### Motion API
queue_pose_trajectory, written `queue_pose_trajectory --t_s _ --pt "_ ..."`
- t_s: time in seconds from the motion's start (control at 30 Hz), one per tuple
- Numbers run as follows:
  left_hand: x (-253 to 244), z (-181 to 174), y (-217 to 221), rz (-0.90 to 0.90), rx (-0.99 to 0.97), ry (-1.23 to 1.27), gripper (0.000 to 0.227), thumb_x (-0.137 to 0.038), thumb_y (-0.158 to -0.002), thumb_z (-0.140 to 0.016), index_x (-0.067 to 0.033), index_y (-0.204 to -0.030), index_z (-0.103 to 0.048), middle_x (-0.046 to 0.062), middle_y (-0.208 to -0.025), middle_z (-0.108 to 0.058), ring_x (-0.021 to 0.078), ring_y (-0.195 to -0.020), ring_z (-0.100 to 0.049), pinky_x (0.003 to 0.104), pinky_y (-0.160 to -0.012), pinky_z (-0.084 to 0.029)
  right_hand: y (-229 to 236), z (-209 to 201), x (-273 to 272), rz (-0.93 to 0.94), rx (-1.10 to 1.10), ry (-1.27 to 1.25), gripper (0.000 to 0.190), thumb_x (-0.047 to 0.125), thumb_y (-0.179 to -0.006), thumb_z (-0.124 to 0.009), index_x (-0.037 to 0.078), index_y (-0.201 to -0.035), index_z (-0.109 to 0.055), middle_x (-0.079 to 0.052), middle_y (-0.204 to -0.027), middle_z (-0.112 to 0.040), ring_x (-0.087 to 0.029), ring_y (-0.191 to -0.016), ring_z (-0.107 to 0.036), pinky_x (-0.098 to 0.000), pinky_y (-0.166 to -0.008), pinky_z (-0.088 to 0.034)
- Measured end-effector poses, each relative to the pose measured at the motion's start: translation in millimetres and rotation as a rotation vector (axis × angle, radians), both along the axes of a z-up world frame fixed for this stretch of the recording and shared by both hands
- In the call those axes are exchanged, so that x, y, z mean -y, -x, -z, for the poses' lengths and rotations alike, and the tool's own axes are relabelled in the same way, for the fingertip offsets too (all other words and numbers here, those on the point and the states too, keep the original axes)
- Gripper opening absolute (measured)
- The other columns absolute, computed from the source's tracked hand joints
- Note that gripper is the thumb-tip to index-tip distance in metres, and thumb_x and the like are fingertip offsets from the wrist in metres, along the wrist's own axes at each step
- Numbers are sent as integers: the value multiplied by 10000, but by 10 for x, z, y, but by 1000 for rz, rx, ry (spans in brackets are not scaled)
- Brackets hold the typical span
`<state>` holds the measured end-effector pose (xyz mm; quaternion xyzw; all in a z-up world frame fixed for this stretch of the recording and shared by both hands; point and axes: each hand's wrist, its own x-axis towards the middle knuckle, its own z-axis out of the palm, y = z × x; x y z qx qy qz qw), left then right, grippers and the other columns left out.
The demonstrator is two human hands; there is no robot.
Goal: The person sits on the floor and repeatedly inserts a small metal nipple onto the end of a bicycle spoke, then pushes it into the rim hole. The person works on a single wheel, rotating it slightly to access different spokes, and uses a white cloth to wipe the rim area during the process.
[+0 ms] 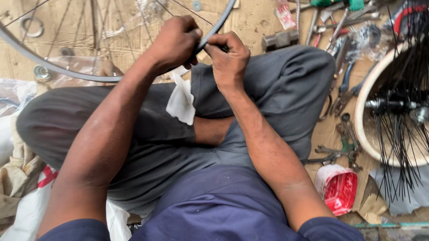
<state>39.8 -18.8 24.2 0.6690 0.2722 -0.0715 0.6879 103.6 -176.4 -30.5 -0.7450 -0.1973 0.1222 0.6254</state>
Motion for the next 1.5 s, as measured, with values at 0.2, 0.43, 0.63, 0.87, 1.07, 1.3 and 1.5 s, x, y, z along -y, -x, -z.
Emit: queue_pose_trajectory --t_s 0.2,0.43,0.63,0.87,1.07,1.3,1.5 --pt "-28 -92 -13 35 -55 -15 243 -143 -1020 -535 71 -945 -620 122 -695 -670 188 -495 -654 345 -418 -536 206 -49 -19 -66 17 -37 138 -94 -840 -769 24 -883 -710 -2 -845 -688 -64 -767 -627 -223 -676 -524" --pt "-97 -189 6 104 -108 -28 248 -141 -1021 -528 73 -958 -637 136 -715 -690 180 -515 -680 342 -456 -571 63 15 -7 -114 -191 -106 174 -106 -870 -765 38 -896 -671 -1 -831 -676 -50 -753 -630 -219 -673 -568" --pt "-100 -212 6 97 -108 -27 271 -179 -1021 -534 62 -963 -643 125 -731 -696 188 -543 -699 339 -472 -583 -66 -12 -7 -110 -310 -7 273 -90 -803 -826 64 -823 -601 17 -772 -650 -46 -699 -607 -227 -633 -564" --pt "-100 -41 -33 201 -160 -407 344 -290 -1006 -607 23 -953 -738 165 -773 -737 255 -683 -722 404 -693 -551 -214 -95 -27 -292 -410 -90 220 -107 -788 -819 26 -858 -659 -40 -816 -724 -95 -746 -686 -258 -718 -615" --pt "-268 299 0 211 51 -89 283 -267 -908 -621 -19 -1010 -713 201 -922 -752 356 -866 -709 472 -748 -565 -247 -154 19 -341 -471 -130 168 -118 -837 -774 8 -899 -682 -54 -882 -740 -108 -809 -720 -258 -765 -631" --pt "-77 353 -6 183 -39 -479 357 -330 -1020 -614 -3 -974 -748 209 -902 -724 382 -882 -688 490 -813 -529 -291 -166 48 -362 -429 -57 135 -90 -887 -769 10 -931 -689 -43 -867 -716 -75 -765 -656 -218 -667 -547" --pt "-88 320 -8 161 -30 -455 307 -290 -972 -623 -9 -991 -745 204 -908 -731 362 -879 -702 475 -816 -532 -295 -188 57 -359 -443 -71 94 -62 -927 -739 11 -938 -682 -32 -846 -702 -65 -731 -627 -222 -634 -520"
